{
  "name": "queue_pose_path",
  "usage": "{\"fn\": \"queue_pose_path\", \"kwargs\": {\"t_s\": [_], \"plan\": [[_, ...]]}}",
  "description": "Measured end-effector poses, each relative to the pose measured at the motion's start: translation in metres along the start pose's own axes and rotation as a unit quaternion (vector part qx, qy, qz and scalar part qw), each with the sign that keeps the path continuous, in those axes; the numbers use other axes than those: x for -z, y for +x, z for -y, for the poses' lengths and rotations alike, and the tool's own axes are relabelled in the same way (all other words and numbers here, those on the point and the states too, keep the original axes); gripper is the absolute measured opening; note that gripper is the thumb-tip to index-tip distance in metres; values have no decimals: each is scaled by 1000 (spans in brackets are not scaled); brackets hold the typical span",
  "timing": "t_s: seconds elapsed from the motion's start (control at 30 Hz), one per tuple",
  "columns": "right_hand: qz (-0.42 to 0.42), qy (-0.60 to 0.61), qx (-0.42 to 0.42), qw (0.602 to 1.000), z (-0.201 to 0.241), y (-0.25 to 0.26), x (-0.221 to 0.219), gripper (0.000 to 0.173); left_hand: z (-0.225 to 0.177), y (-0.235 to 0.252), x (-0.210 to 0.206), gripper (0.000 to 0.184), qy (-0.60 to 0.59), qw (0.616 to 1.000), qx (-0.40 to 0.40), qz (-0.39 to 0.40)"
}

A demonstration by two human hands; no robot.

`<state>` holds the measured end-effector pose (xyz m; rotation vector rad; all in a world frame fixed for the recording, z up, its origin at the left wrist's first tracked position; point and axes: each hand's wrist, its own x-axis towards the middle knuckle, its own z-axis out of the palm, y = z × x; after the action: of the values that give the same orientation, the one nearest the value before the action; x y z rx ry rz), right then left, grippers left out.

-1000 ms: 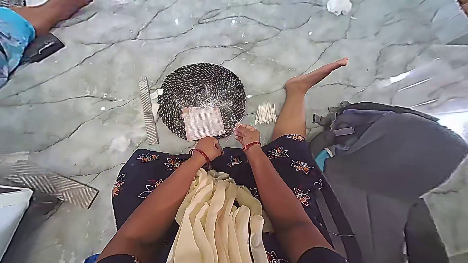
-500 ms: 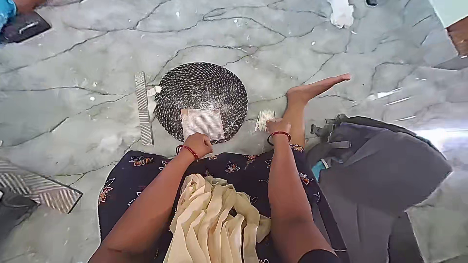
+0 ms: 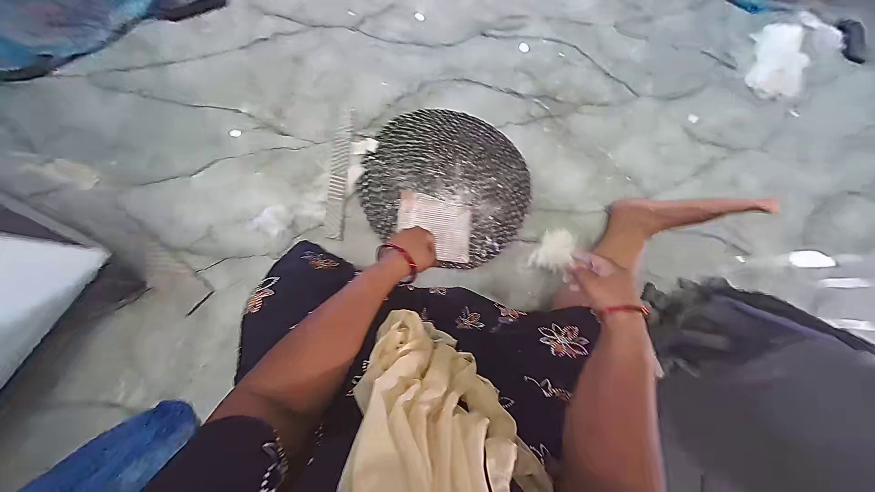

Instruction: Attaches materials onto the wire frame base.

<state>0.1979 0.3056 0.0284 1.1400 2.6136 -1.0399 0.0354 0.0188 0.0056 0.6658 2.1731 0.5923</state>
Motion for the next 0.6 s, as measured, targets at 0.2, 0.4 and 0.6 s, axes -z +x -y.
{"fn": "queue_pose_path", "kwargs": {"t_s": [0.2,0.4,0.6], "plan": [[194,-52,114,973,10,-73,-11,43,0,-26,-4,26,-61,997,-1,-40],[216,-213,125,944,65,-66,-81,39,9,-45,4,24,-248,940,-43,-229],[211,-241,245,915,164,-64,-169,34,15,-58,22,13,-355,773,-166,-499]]}}
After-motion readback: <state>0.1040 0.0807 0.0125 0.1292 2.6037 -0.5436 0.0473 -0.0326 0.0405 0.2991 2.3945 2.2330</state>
